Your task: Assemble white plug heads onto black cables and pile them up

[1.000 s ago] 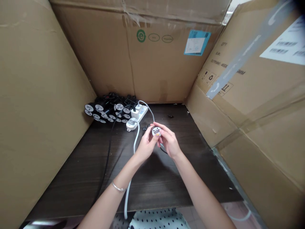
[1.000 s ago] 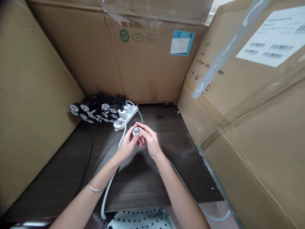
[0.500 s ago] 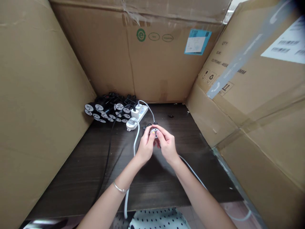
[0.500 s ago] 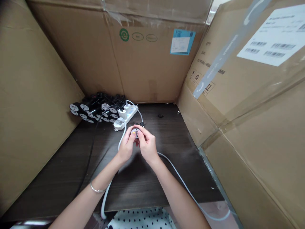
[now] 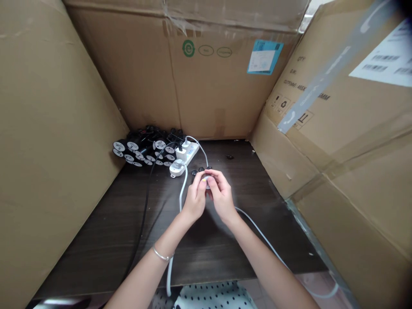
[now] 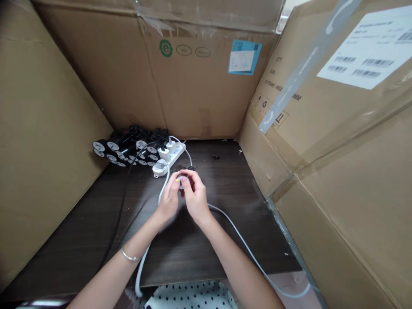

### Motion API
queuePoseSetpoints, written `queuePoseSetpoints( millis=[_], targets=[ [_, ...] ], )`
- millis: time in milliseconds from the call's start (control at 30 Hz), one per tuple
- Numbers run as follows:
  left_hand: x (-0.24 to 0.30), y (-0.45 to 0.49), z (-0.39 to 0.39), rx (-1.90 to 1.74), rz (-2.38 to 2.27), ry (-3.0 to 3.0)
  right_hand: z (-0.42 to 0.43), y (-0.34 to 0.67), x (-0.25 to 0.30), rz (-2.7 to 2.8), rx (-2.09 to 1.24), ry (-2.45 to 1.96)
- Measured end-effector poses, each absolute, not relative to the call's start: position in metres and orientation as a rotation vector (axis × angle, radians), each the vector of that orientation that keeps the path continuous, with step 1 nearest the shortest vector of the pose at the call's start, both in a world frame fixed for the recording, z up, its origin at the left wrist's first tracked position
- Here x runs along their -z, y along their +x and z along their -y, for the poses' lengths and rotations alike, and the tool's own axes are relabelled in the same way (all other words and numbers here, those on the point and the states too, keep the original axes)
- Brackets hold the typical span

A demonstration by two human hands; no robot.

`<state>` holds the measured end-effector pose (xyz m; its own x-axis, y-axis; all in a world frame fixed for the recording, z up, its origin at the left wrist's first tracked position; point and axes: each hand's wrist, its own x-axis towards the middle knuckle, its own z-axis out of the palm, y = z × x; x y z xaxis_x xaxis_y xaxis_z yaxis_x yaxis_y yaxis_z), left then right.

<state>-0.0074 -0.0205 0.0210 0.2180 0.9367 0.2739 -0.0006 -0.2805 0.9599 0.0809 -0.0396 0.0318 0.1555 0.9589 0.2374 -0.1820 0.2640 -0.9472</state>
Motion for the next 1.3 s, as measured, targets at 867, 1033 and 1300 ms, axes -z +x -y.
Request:
queuePoseSetpoints(
  millis=[867, 1033, 1300],
  targets=[
    [-0.012, -0.008, 0.016, -1.271, -0.98, 1.667, 0.035, 0.083, -0.025, 1.169, -0.78, -0.982],
    [-0.014, -0.004, 0.018, -1.346, -0.933, 1.584, 0.036, 0.083, -0.026, 1.193, -0.624, -0.969],
    [-0.014, -0.006, 0.017, -1.341, -0.943, 1.579, 0.035, 0.084, -0.024, 1.288, -0.601, -0.967]
  ],
)
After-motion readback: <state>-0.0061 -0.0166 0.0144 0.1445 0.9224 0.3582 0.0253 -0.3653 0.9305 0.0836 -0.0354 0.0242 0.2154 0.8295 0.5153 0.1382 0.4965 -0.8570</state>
